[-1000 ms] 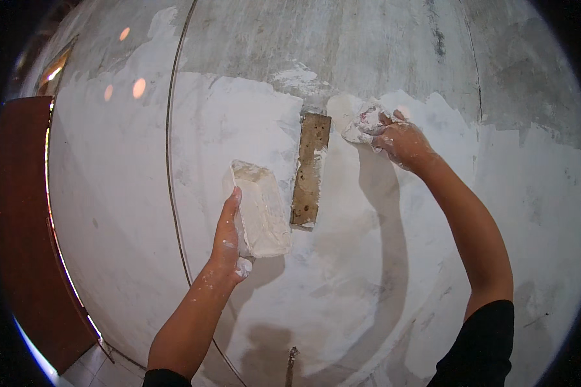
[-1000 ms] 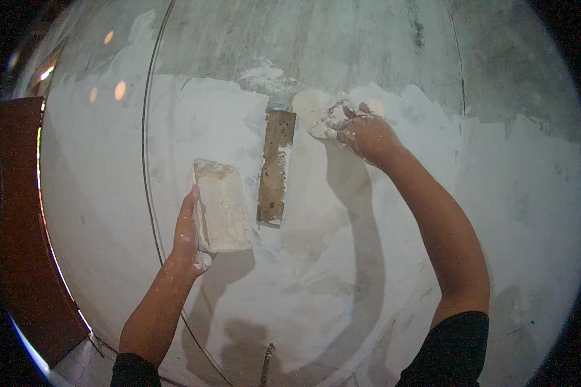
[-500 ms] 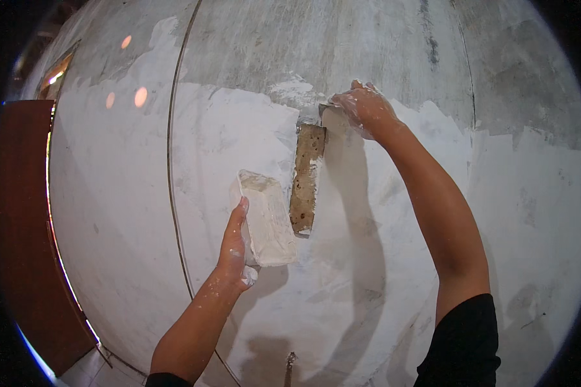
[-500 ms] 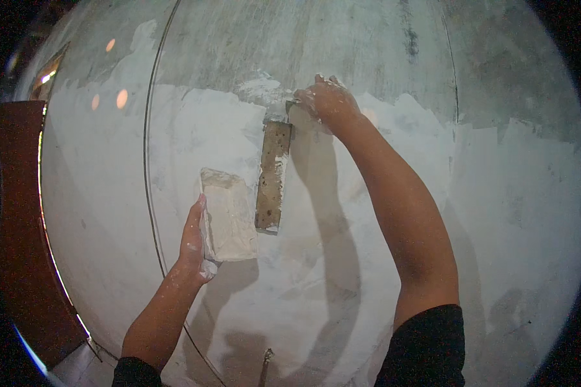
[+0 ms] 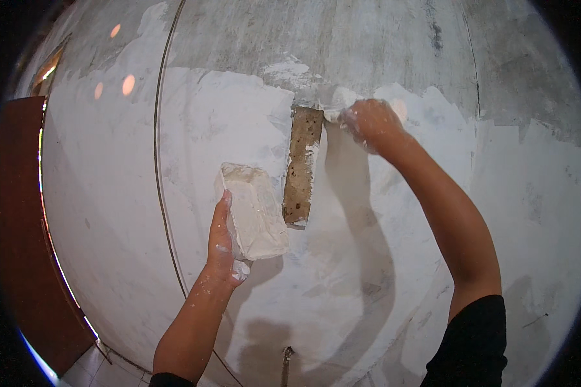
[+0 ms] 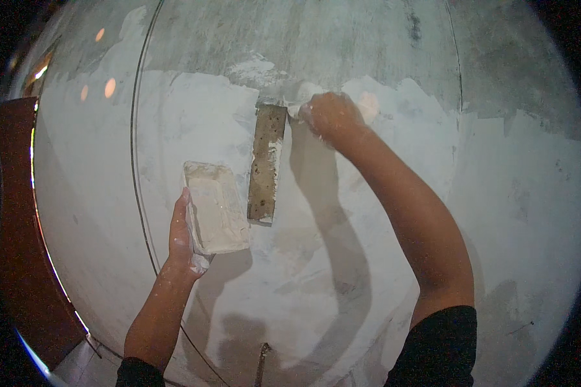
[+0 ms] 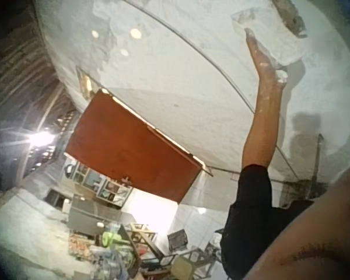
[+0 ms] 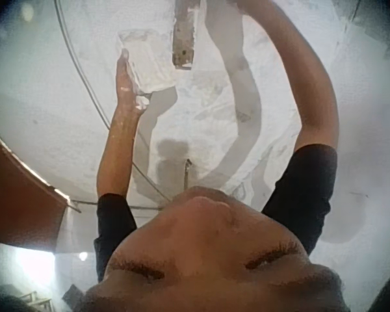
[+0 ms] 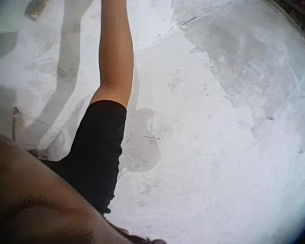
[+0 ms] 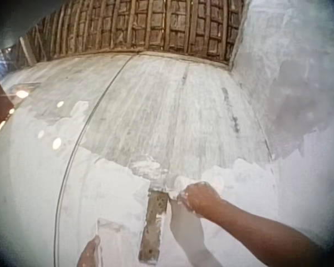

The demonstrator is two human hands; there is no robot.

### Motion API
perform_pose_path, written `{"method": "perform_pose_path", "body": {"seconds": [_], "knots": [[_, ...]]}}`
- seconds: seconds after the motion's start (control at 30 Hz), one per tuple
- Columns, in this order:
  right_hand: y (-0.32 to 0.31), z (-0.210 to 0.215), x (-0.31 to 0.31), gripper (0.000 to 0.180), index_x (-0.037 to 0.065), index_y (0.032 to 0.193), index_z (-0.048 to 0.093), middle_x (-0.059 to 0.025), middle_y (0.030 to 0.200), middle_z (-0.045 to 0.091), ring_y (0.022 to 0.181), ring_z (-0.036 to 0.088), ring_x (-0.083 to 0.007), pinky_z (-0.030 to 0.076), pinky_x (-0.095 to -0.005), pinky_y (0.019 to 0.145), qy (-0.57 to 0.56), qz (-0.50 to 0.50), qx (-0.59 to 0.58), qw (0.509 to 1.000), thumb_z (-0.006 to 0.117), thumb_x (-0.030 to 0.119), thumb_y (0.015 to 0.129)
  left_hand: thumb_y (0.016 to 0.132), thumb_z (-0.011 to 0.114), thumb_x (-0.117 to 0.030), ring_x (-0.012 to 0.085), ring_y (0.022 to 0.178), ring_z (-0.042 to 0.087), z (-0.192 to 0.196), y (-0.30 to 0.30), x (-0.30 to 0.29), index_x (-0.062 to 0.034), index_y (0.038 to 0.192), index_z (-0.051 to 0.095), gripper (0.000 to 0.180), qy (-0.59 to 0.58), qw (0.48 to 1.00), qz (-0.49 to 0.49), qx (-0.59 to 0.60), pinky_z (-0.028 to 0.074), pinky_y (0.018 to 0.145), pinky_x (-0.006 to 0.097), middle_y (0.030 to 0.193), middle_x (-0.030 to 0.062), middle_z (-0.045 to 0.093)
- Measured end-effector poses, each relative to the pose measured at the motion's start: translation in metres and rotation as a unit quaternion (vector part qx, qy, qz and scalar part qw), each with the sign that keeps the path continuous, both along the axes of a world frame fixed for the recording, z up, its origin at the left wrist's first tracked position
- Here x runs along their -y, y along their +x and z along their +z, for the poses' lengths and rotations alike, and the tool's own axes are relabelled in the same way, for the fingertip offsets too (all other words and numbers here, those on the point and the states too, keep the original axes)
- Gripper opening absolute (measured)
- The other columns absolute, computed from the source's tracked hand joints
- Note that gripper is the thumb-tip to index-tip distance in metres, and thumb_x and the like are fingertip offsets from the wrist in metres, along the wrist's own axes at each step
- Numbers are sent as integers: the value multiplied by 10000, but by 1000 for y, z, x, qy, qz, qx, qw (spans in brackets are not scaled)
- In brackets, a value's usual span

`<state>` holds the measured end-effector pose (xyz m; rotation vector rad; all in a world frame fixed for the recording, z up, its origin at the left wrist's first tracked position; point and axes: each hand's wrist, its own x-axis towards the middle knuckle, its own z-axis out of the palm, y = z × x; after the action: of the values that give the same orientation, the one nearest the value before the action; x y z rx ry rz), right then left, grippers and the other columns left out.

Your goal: Patching a wall with plaster using a putty knife.

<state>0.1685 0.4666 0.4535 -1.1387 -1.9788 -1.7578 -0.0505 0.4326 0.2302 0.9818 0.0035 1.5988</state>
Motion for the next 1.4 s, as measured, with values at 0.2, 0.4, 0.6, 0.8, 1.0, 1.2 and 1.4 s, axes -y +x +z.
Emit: {"method": "perform_pose_path", "body": {"seconds": [0.2,0.4,0.6,0.8,1.0,1.2,1.4], "knots": [[8,-47,1,98,131,881,640,-101,830,635,790,627,-296,493,-434,722,-27,35,53,998,558,166,840,904,452,-527,271,1158,529,-3,-7,6,-54,1400,314,699,1,1000,6,17,474,951,413,1299,138,479],[-3,-37,29,173,142,971,649,-110,931,642,879,631,-306,493,-425,785,-96,-58,50,992,549,138,830,938,388,-502,276,1104,559,10,-14,29,-63,1375,358,620,-3,999,32,18,487,928,426,1243,140,511],[25,10,16,317,165,1054,641,-127,943,646,896,632,-325,499,-414,779,29,29,-58,997,609,57,758,942,375,-507,270,1095,562,20,-9,43,-66,1373,356,617,9,999,38,3,492,919,426,1237,137,513],[29,-81,-40,246,117,1079,600,-144,1088,595,952,604,-331,484,-433,815,89,83,-134,983,530,155,846,905,463,-519,268,1143,536,13,-12,40,-59,1382,346,673,22,999,31,18,471,949,407,1288,124,492],[12,-130,9,277,113,1095,611,-144,1185,564,1092,555,-315,470,-445,846,-166,-49,-19,985,566,166,827,908,461,-515,253,1137,541,10,-19,39,-61,1377,360,661,10,999,32,21,471,948,401,1280,119,500],[47,-74,12,250,103,1035,627,-128,900,650,857,618,-321,509,-427,715,-7,189,-129,974,590,94,788,905,468,-517,246,1131,545,15,-15,46,-67,1374,364,658,23,999,38,7,475,940,394,1274,111,507],[42,2,3,277,113,1044,628,-127,942,655,877,622,-322,512,-426,740,130,231,-101,959,585,59,776,902,472,-522,248,1130,548,22,-3,51,-72,1377,361,663,6,999,46,-14,478,936,390,1276,111,506]]}}
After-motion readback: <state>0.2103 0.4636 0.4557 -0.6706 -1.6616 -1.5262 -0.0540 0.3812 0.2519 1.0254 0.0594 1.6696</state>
